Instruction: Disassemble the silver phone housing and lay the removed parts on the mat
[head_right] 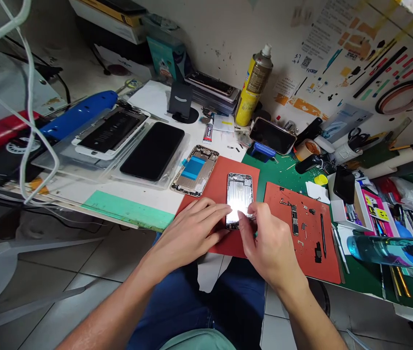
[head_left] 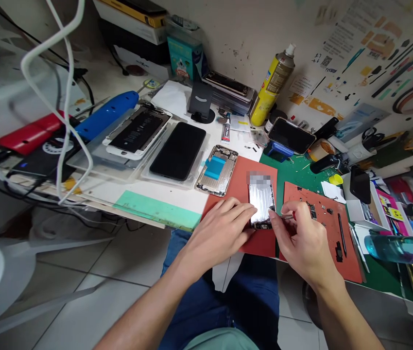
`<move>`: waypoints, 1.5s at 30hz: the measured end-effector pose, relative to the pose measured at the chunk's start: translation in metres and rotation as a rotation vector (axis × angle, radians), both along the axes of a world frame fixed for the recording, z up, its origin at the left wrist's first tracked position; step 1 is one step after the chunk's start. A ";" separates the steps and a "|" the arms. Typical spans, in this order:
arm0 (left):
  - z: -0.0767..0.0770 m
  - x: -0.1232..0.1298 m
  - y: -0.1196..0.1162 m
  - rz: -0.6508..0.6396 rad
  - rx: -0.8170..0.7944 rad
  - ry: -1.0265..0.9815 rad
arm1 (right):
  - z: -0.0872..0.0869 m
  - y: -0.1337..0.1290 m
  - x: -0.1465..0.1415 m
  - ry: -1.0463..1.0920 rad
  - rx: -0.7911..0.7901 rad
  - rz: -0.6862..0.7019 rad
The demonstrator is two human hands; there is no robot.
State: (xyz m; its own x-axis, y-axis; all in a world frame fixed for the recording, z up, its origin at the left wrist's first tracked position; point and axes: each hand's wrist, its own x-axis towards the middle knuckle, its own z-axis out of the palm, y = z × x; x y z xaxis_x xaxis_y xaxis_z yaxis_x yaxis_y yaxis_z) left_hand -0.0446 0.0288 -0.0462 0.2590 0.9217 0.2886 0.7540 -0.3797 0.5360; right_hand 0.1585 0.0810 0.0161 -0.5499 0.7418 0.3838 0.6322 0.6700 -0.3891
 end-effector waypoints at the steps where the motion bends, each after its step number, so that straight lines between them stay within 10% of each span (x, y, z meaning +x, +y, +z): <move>1: 0.000 0.000 0.000 -0.001 0.003 0.000 | 0.000 0.000 0.000 0.000 -0.010 0.011; 24: 0.000 0.000 0.000 0.006 -0.002 -0.002 | -0.001 -0.002 0.004 0.003 -0.015 0.036; 45: -0.007 0.000 0.001 0.018 0.088 -0.075 | -0.035 -0.016 0.020 0.351 -0.112 -0.283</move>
State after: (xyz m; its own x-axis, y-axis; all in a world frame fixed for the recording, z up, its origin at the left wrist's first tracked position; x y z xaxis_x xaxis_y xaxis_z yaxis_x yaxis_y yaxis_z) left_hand -0.0451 0.0301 -0.0529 0.2176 0.8962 0.3867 0.7198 -0.4149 0.5566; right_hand 0.1788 0.0651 -0.0192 -0.1714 0.8915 0.4194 0.6011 0.4319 -0.6724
